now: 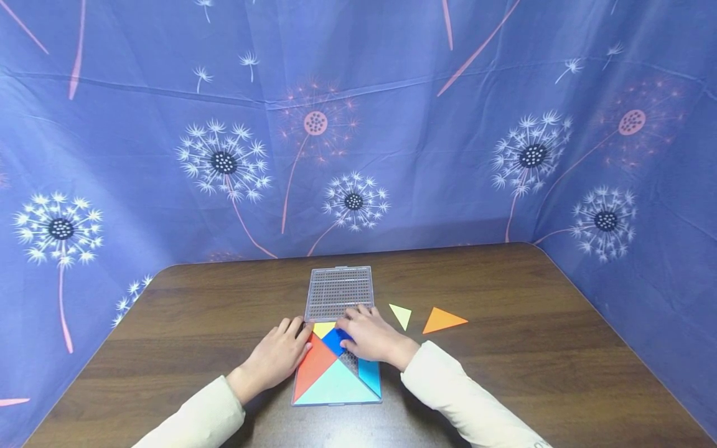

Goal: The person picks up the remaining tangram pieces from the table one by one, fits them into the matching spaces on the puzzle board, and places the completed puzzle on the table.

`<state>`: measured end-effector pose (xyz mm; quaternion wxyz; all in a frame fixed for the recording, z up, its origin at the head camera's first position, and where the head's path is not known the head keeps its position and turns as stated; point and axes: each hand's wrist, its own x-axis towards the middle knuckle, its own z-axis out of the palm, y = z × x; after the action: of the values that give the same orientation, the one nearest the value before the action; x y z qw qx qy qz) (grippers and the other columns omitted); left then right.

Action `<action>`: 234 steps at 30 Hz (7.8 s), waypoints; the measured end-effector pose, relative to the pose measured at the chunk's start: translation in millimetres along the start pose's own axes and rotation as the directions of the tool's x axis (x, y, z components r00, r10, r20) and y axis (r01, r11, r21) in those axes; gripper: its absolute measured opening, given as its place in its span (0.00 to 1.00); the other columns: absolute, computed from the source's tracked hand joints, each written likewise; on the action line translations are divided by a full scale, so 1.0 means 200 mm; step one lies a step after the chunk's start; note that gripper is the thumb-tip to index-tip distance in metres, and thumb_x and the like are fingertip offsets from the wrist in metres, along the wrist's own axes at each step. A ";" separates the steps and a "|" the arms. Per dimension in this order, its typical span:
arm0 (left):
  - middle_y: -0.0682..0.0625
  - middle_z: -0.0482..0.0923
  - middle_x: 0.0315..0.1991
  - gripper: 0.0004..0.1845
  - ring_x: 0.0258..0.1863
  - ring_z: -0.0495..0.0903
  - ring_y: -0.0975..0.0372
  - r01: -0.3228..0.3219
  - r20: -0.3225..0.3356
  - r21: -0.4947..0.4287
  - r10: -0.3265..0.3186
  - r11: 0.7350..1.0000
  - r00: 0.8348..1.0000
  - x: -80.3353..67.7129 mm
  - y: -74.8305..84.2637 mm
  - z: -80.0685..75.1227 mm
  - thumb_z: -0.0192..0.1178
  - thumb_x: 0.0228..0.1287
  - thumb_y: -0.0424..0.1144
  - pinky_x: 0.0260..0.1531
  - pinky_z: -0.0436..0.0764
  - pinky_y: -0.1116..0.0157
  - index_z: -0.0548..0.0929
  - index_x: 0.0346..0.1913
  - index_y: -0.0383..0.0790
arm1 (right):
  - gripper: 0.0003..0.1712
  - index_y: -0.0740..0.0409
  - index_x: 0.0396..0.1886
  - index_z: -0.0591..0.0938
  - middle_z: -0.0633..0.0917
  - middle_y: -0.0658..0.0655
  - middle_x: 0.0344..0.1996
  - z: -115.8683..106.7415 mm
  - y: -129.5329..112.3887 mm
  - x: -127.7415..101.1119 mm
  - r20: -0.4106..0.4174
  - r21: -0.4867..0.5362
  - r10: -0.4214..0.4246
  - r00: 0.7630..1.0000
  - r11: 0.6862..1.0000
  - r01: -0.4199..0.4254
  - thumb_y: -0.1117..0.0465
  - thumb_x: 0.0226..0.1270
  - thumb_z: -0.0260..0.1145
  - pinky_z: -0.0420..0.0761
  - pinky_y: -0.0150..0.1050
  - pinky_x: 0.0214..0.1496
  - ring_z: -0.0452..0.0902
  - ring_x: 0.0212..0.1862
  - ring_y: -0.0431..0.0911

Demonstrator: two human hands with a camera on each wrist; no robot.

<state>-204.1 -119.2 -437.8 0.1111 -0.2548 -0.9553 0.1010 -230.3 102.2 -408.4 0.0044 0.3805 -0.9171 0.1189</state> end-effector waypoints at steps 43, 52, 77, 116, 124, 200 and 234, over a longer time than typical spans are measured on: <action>0.44 0.73 0.48 0.22 0.44 0.72 0.54 -0.021 -0.085 0.009 0.022 1.000 0.996 -0.01 0.01 -0.02 0.49 0.66 0.49 0.39 0.77 0.60 0.75 0.56 0.40 | 0.19 0.55 0.48 0.78 0.78 0.56 0.45 -0.09 0.32 -0.17 -0.105 -0.017 0.234 0.966 0.971 -0.237 0.57 0.56 0.67 0.68 0.56 0.46 0.70 0.48 0.56; 0.44 0.72 0.48 0.21 0.43 0.72 0.55 -0.024 -0.085 0.014 0.025 1.000 0.996 -0.01 0.00 -0.01 0.49 0.66 0.49 0.39 0.77 0.60 0.75 0.56 0.40 | 0.21 0.57 0.46 0.78 0.79 0.56 0.40 -0.10 0.37 -0.20 -0.128 -0.076 0.267 0.955 0.958 -0.278 0.56 0.52 0.69 0.69 0.53 0.40 0.72 0.43 0.54; 0.44 0.72 0.49 0.22 0.43 0.72 0.55 -0.019 -0.071 0.025 0.021 1.000 0.997 -0.01 0.01 -0.01 0.49 0.66 0.49 0.40 0.77 0.61 0.74 0.57 0.41 | 0.16 0.59 0.36 0.80 0.77 0.54 0.33 -0.11 0.39 -0.22 -0.081 -0.111 0.315 0.946 0.940 -0.323 0.56 0.49 0.71 0.69 0.50 0.37 0.70 0.38 0.52; 0.44 0.72 0.49 0.23 0.45 0.71 0.55 -0.017 -0.034 0.017 0.017 1.000 0.999 -0.01 0.00 -0.01 0.48 0.66 0.51 0.41 0.78 0.61 0.73 0.58 0.41 | 0.15 0.56 0.38 0.81 0.79 0.54 0.35 -0.11 0.39 -0.21 -0.084 -0.074 0.264 0.961 0.960 -0.271 0.63 0.47 0.71 0.68 0.49 0.35 0.71 0.38 0.51; 0.44 0.71 0.49 0.23 0.45 0.71 0.55 -0.018 -0.030 0.015 0.018 1.000 0.999 -0.01 0.00 -0.01 0.48 0.67 0.50 0.41 0.78 0.61 0.73 0.59 0.41 | 0.19 0.56 0.42 0.81 0.79 0.54 0.37 -0.11 0.39 -0.21 -0.063 -0.070 0.271 0.961 0.959 -0.275 0.66 0.46 0.72 0.69 0.51 0.37 0.72 0.40 0.52; 0.44 0.71 0.51 0.24 0.46 0.71 0.55 -0.012 0.002 0.004 0.012 1.000 1.000 -0.01 0.00 -0.02 0.47 0.67 0.51 0.42 0.78 0.61 0.72 0.59 0.41 | 0.12 0.52 0.31 0.78 0.79 0.47 0.30 -0.11 0.38 -0.17 -0.243 0.052 0.123 0.962 0.992 -0.114 0.74 0.55 0.60 0.70 0.49 0.41 0.73 0.37 0.45; 0.44 0.72 0.51 0.24 0.46 0.71 0.55 -0.009 -0.007 -0.001 0.009 1.000 1.000 -0.01 0.00 -0.02 0.48 0.66 0.51 0.44 0.78 0.61 0.72 0.59 0.41 | 0.08 0.53 0.34 0.79 0.78 0.46 0.33 -0.09 0.15 -0.08 -0.192 0.071 0.001 0.981 0.997 0.013 0.70 0.62 0.57 0.68 0.43 0.42 0.68 0.38 0.41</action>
<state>-202.5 -119.6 -434.5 0.1139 -0.2597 -0.9537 0.1002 -241.5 138.7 -399.7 0.0795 0.3697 -0.9064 0.1881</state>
